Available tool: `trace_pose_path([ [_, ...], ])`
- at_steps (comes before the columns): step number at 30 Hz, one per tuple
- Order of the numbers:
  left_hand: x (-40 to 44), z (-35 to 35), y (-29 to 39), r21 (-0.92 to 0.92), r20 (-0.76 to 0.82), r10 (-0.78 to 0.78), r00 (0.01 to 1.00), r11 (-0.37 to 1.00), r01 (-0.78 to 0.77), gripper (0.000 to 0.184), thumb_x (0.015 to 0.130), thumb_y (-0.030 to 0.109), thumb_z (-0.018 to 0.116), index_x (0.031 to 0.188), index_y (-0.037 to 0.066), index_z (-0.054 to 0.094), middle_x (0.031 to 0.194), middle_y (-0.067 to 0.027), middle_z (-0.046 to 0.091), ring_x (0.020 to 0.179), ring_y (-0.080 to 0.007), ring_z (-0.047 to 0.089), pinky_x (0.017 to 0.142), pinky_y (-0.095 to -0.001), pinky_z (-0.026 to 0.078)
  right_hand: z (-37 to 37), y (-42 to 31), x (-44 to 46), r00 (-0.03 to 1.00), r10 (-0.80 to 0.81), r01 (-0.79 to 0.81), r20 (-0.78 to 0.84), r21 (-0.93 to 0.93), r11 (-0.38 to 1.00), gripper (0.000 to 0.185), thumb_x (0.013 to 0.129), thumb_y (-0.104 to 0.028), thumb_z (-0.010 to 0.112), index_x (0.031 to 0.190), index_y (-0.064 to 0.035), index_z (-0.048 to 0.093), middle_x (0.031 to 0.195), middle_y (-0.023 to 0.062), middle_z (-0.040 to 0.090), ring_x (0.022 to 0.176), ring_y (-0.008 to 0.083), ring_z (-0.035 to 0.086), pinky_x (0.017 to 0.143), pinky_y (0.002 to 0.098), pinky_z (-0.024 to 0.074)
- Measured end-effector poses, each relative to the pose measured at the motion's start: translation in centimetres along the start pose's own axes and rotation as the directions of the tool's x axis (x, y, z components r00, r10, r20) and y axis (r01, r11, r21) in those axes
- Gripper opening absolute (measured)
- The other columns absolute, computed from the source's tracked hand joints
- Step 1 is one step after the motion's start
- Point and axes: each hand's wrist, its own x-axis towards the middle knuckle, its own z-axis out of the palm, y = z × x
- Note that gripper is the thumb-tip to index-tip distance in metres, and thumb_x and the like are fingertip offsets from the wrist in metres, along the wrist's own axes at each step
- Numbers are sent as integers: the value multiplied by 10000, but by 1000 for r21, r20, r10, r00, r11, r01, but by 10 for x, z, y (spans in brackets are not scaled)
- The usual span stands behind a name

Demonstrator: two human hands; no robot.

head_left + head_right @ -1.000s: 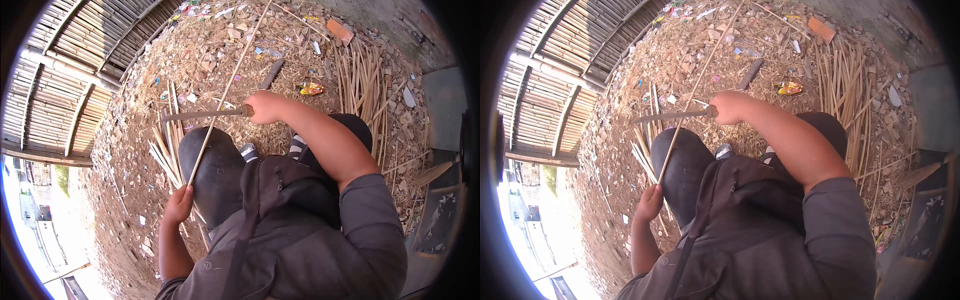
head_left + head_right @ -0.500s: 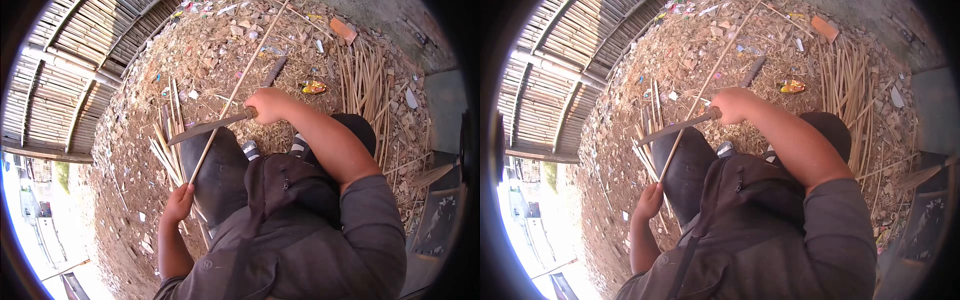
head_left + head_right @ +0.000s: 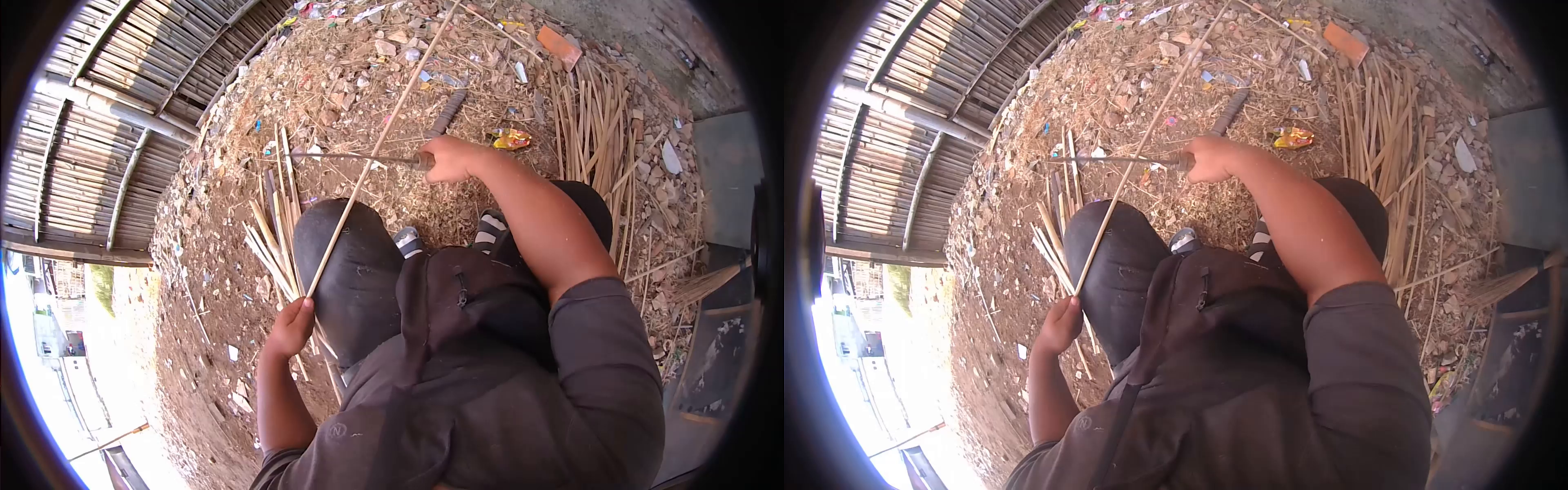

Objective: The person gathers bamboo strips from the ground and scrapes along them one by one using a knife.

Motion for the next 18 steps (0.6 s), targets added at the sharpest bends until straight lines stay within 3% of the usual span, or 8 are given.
trace_pose_path([
  [1, 1, -1, 5, 1, 5, -2, 1000, 1000, 2, 423, 1093, 375, 426, 790, 91, 505, 632, 52, 453, 556, -68, 399, 505, -273, 344, -5, 22, 9, 993, 83, -76, -79, 94, 993, 490, 732, -259, 706, 1146, 3, 673, 970, 193, 717, 922, 324, 698, 814, 464, 543],
  [4, -10, -3, 12, 7, 5, -33, 999, 999, 33, 428, 1093, 389, 417, 797, 93, 505, 633, 52, 453, 562, -68, 402, 512, -270, 347, -30, 30, 9, 938, 333, -308, -96, 210, 928, 513, 737, -265, 708, 1165, 13, 665, 1001, 204, 716, 945, 323, 697, 833, 455, 541],
  [7, -10, -3, 15, 18, 14, -48, 999, 999, 48, 432, 1093, 396, 418, 810, 86, 516, 636, 59, 447, 572, -65, 391, 523, -263, 345, -15, 5, 7, 989, 145, -141, -29, 99, 985, 514, 746, -266, 704, 1187, -6, 661, 1013, 196, 719, 960, 321, 696, 848, 443, 539],
  [8, -10, -3, 16, 9, 22, -56, 998, 998, 56, 431, 1093, 397, 425, 821, 79, 528, 640, 65, 442, 580, -59, 380, 528, -258, 340, -9, -10, 1, 997, -69, 68, -25, -41, 997, 374, 733, -263, 708, 1036, -45, 676, 938, 201, 699, 899, 360, 678, 790, 453, 532],
  [11, -2, -2, 14, 104, -8, -10, 1000, 995, 11, 447, 1094, 403, 421, 831, 62, 542, 655, 62, 448, 607, -64, 377, 553, -267, 353, -15, -38, -7, 983, -98, 120, 158, -135, 984, 373, 737, -263, 707, 1038, -45, 672, 931, 194, 697, 899, 345, 681, 787, 456, 531],
  [12, -4, -1, 12, 163, -22, 12, 1000, 987, -9, 455, 1095, 405, 416, 831, 57, 544, 660, 58, 454, 616, -70, 382, 563, -273, 362, -9, -18, -1, 993, -23, 19, 120, 34, 999, 445, 746, -252, 685, 1136, -37, 686, 1010, 207, 710, 966, 353, 684, 857, 448, 538],
  [15, -3, -3, 12, 164, -71, -27, 997, 986, 38, 473, 1097, 410, 402, 829, 46, 544, 684, 44, 469, 648, -83, 398, 600, -288, 385, -20, 3, 12, 991, 128, -128, 37, 12, 992, 484, 752, -264, 682, 1184, -46, 683, 1050, 214, 704, 1010, 362, 675, 878, 445, 537],
  [18, -4, -7, 8, 155, -26, -21, 999, 988, 25, 470, 1094, 419, 404, 846, 49, 552, 711, 48, 468, 677, -77, 414, 627, -280, 393, -13, -9, 8, 999, 8, -8, -51, -2, 1000, 379, 756, -245, 672, 1062, -20, 676, 977, 213, 698, 943, 365, 677, 831, 449, 533],
])
